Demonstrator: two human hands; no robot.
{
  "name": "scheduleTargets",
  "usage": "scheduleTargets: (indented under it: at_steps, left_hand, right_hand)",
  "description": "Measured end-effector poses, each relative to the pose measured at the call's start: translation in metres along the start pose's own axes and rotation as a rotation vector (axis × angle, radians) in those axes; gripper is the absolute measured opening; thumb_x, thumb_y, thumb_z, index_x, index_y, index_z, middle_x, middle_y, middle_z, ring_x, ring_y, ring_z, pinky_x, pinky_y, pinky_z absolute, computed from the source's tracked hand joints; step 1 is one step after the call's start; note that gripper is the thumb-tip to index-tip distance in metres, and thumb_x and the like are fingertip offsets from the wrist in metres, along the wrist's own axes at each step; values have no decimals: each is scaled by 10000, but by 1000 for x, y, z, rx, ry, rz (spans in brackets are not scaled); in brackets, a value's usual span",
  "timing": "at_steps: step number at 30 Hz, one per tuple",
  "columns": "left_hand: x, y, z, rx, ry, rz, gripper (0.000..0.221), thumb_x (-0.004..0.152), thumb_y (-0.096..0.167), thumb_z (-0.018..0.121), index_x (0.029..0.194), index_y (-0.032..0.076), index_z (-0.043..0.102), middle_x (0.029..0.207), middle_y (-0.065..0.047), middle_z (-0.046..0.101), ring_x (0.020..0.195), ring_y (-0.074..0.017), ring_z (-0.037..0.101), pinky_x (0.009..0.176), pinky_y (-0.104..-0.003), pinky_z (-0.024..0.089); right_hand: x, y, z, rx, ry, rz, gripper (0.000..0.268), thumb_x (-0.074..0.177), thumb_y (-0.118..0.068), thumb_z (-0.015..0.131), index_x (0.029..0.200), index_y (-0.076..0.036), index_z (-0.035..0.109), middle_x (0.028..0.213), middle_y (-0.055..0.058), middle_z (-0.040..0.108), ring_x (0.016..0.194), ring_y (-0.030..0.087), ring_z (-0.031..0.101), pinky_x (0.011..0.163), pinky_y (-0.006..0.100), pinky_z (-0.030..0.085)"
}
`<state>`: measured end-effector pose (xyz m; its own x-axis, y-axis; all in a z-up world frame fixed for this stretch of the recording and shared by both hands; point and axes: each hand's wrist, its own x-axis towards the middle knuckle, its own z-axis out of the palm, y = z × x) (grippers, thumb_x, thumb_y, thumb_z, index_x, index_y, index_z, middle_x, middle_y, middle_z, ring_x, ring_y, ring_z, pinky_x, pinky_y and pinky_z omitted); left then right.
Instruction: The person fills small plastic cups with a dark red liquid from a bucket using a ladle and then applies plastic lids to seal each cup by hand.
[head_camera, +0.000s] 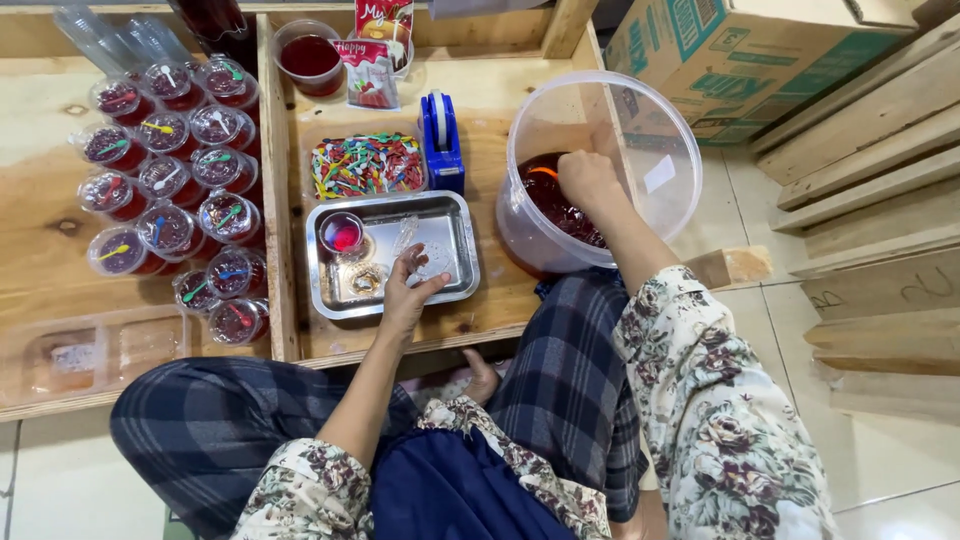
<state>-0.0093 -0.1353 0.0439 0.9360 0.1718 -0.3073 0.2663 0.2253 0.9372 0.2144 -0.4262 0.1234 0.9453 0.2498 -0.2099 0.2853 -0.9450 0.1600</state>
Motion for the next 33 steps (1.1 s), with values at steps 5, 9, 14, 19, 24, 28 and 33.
scheduleTargets:
  at_steps: [5, 9, 14, 19, 24, 28, 33]
  left_hand:
    - [1, -3, 6, -25, -20, 8, 846, 699, 186, 948, 1440, 152, 541, 1377, -151, 585, 1345, -247, 494, 1054, -373, 403]
    - [0, -7, 12, -44, -29, -1, 853, 687, 182, 956, 1439, 171, 551, 1354, -133, 604, 1325, -215, 513, 1049, -348, 420]
    - [-2, -6, 13, -60, -23, 3, 850, 687, 169, 955, 1436, 163, 553, 1344, -137, 607, 1303, -207, 520, 1046, -350, 435]
    - [0, -7, 7, -66, -9, 10, 855, 676, 168, 960, 1432, 162, 560, 1327, -143, 613, 1287, -207, 531, 1042, -347, 446]
    - [3, -20, 8, -93, -1, 18, 856, 667, 124, 963, 1424, 137, 563, 1404, -159, 573, 1321, -233, 529, 1042, -355, 463]
    - [3, -23, 7, -97, -6, 20, 864, 666, 129, 964, 1428, 129, 558, 1413, -163, 565, 1329, -240, 524, 1044, -353, 467]
    - [6, -29, 7, -119, -4, 7, 862, 667, 105, 963, 1429, 120, 559, 1411, -159, 563, 1306, -225, 532, 1033, -337, 494]
  right_hand:
    - [-41, -9, -14, 9, -32, -5, 230, 874, -12, 573, 899, -7, 801, 816, 224, 761, 834, 409, 768, 736, 554, 612]
    - [-76, -29, -49, 37, -218, -51, 251, 895, -62, 569, 969, -47, 808, 921, 221, 781, 925, 422, 761, 816, 572, 594]
    - [-74, -13, -24, -16, -258, -39, 225, 882, -49, 594, 968, -13, 799, 913, 222, 775, 911, 417, 761, 797, 585, 586]
    - [-52, 17, -13, -26, -192, 28, 217, 875, -26, 601, 964, 5, 797, 874, 229, 768, 878, 423, 764, 749, 588, 598]
    - [-9, 35, 33, 18, 39, 19, 197, 899, -63, 619, 939, -6, 803, 836, 237, 761, 865, 441, 759, 724, 586, 609]
    - [-33, 14, 2, 4, 37, -23, 233, 921, -68, 578, 962, 11, 793, 874, 236, 765, 900, 441, 758, 779, 575, 597]
    - [-52, 12, -2, 23, -76, -38, 209, 858, -109, 648, 977, -53, 811, 888, 214, 764, 909, 423, 757, 798, 564, 601]
